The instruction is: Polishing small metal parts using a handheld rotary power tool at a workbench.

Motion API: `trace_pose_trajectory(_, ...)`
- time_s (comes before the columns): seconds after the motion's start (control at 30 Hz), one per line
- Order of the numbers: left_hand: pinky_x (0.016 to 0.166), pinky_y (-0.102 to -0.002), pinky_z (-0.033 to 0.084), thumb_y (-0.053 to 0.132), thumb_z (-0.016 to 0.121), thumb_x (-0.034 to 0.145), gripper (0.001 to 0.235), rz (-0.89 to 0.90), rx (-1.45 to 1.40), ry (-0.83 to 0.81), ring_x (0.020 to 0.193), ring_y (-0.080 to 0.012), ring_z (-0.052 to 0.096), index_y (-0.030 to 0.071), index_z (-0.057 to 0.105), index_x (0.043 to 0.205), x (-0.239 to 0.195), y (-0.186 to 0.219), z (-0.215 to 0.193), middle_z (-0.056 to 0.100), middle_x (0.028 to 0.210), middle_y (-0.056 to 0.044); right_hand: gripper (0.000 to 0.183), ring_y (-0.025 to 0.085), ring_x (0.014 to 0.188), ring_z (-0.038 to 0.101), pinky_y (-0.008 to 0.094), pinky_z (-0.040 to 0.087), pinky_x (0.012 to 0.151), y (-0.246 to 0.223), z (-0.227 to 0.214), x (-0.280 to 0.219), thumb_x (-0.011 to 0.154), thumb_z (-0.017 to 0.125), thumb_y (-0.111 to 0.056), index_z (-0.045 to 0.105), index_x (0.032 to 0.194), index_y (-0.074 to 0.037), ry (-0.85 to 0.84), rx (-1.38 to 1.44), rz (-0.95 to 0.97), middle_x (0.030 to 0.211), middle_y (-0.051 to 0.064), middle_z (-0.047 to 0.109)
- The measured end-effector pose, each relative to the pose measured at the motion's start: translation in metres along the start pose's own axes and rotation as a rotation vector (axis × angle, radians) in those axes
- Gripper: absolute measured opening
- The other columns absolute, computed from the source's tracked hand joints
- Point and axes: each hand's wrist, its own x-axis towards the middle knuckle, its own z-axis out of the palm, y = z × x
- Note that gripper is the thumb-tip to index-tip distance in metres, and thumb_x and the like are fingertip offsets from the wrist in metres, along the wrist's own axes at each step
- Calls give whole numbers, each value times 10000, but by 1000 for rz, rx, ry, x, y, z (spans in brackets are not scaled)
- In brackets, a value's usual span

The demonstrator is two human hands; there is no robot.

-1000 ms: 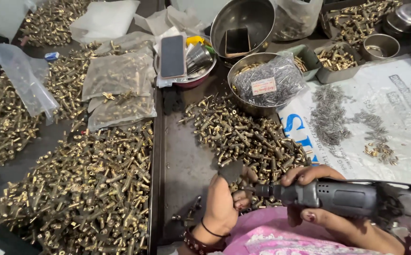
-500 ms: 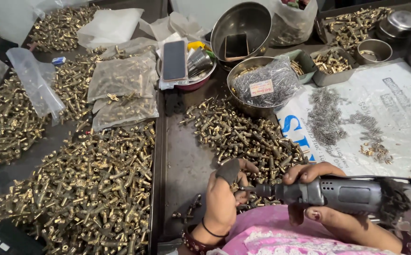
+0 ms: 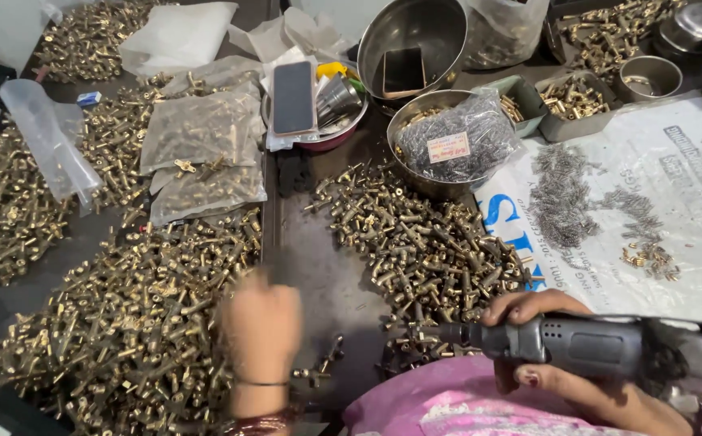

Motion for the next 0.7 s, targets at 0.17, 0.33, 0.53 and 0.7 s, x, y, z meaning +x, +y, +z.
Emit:
trace_pose_trajectory(0.17, 830, -501, 550, 111, 620, 725, 342, -379, 29, 382, 935, -410, 690, 16, 703, 1043, 58, -17, -50, 720, 1008, -229, 487, 346, 1307, 586, 481, 464, 1101, 4, -1, 15, 821, 796, 50, 574, 1246, -32, -46, -235, -52, 1296, 245, 572)
trace_pose_trajectory(0.33, 894, -519, 543, 218, 671, 837, 421, -749, -345, -223, 994, -440, 682, 75, 663, 1233, 87, -11, 105, 715, 1043, -238, 463, 358, 1277, 641, 497, 462, 1108, 24, -8, 29, 785, 814, 75, 629, 1195, -33, -85, -200, -35, 1236, 254, 647)
trace_pose_trajectory(0.53, 909, -501, 533, 138, 731, 763, 378, -612, -425, -195, 1049, -434, 663, 131, 748, 1141, 71, -49, 224, 683, 1178, -229, 468, 366, 1265, 632, 501, 478, 1072, 23, -15, 28, 816, 818, 71, 618, 1228, -30, -46, -194, -23, 1230, 245, 631)
trace_pose_trajectory(0.7, 931, -425, 582, 114, 667, 736, 452, -696, -773, -481, 1035, -343, 745, 124, 669, 1188, 55, -4, 161, 760, 1100, -176, 478, 352, 1288, 607, 484, 467, 1078, 16, -19, 34, 810, 807, 44, 606, 1235, -44, -60, -231, -36, 1265, 223, 620)
